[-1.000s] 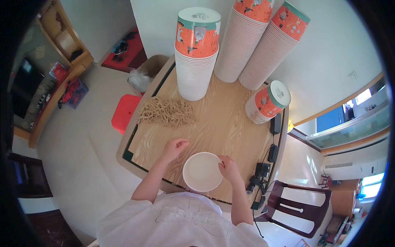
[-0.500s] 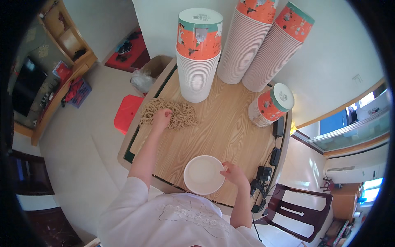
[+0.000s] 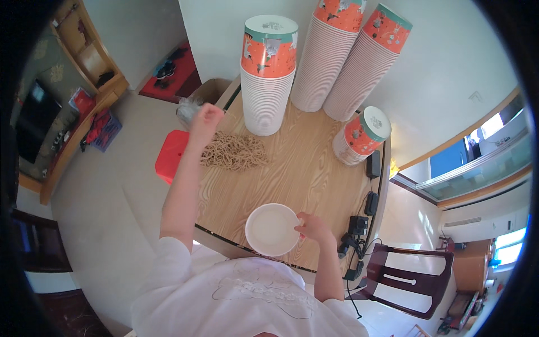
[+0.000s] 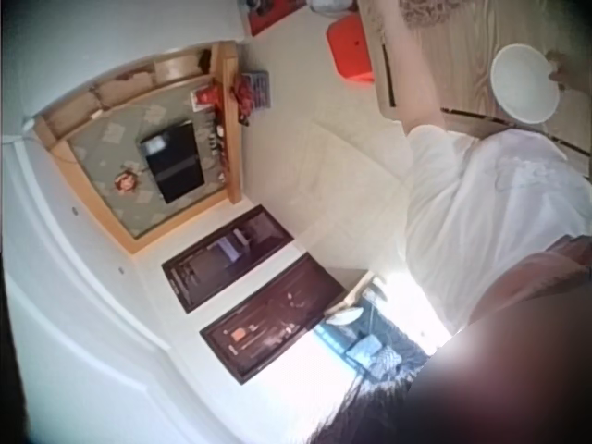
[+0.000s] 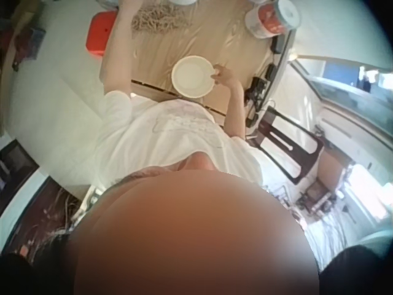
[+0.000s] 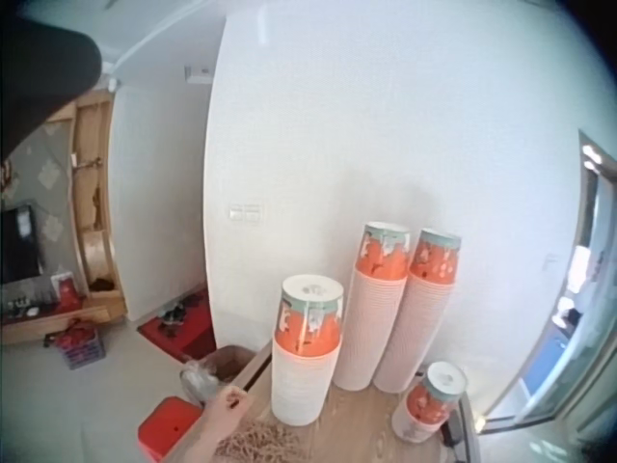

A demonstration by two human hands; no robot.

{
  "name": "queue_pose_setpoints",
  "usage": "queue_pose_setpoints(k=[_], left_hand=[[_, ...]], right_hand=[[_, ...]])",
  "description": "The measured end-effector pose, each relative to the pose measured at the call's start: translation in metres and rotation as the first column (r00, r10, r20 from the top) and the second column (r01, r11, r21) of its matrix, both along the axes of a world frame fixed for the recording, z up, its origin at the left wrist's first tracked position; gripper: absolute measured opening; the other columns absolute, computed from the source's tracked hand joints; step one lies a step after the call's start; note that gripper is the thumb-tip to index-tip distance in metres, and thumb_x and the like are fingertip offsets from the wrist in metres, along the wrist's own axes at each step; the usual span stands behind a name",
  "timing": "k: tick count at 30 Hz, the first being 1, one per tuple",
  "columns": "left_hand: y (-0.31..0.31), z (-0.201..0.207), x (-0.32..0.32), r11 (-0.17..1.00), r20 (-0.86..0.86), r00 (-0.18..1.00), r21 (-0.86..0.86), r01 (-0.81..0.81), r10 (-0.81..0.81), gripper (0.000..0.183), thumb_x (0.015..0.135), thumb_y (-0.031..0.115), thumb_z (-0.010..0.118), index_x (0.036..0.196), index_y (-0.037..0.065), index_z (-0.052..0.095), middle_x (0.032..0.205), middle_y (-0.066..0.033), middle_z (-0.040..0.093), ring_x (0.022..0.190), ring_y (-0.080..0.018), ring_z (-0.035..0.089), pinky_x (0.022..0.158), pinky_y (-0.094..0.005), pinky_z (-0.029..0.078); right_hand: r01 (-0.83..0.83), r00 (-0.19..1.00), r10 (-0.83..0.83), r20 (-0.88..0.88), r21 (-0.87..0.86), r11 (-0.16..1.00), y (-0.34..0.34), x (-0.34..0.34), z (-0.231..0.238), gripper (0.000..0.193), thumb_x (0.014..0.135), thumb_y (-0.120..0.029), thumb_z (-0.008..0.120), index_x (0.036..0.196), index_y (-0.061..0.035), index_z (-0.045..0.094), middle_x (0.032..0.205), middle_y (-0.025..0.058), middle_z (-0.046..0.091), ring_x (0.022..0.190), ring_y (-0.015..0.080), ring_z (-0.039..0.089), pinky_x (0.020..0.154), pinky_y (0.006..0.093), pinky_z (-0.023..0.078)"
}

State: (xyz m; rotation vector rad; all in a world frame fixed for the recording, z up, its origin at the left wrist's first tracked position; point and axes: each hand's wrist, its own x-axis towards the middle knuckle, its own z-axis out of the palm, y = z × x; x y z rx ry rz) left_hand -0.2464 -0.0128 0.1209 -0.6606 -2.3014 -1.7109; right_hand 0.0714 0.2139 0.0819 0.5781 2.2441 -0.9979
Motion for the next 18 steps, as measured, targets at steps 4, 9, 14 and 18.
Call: queue_pose_setpoints(k=[4,9,14,18], left_hand=[[-0.009,0.082,0.031,0.937,0.041,0.991,0.333,0.104,-0.125,0.01,0.08,0.01,0.058,0.075,0.003,0.052,0.068,-0.0006,0.057,0.061,-0.0058,0.051,0.054,-0.0211,0.04],[-0.003,0.074,0.101,0.969,0.127,0.963,0.093,0.228,-0.239,0.006,0.079,0.011,0.059,0.077,0.005,0.056,0.059,0.0026,0.05,0.052,-0.0055,0.044,0.049,-0.0219,0.036],[0.021,-0.003,0.188,0.921,0.267,0.905,-0.12,0.372,-0.331,0.008,0.073,0.011,0.062,0.076,0.005,0.057,0.056,-0.0038,0.049,0.049,-0.0125,0.046,0.046,-0.0274,0.037],[0.025,-0.031,0.219,0.95,0.231,0.943,-0.144,0.276,-0.239,0.009,0.073,0.01,0.062,0.074,0.005,0.055,0.057,-0.0058,0.05,0.049,-0.016,0.047,0.046,-0.0284,0.037]], right_hand=[[-0.025,0.999,0.027,0.03,-0.054,0.998,0.004,0.004,-0.003,0.026,0.077,-0.014,0.059,0.102,-0.0052,0.055,0.068,0.0091,0.062,0.06,0.0142,0.061,0.057,0.0261,0.048],[0.143,0.839,-0.287,-0.462,-0.322,0.936,-0.011,-0.001,0.021,0.021,0.083,-0.02,0.054,0.092,-0.001,0.058,0.069,0.0058,0.06,0.068,0.0128,0.059,0.06,0.0232,0.046],[0.249,0.773,-0.547,-0.32,-0.64,0.727,-0.061,-0.036,0.013,0.025,0.088,-0.022,0.049,0.092,0.0001,0.06,0.065,0.0009,0.054,0.057,0.0085,0.05,0.053,0.0212,0.041],[0.421,0.592,-0.804,0.064,-0.875,0.24,-0.084,-0.047,0.004,0.024,0.088,-0.018,0.048,0.094,0.0014,0.059,0.061,-0.0015,0.048,0.052,0.0064,0.041,0.049,0.0213,0.035]])
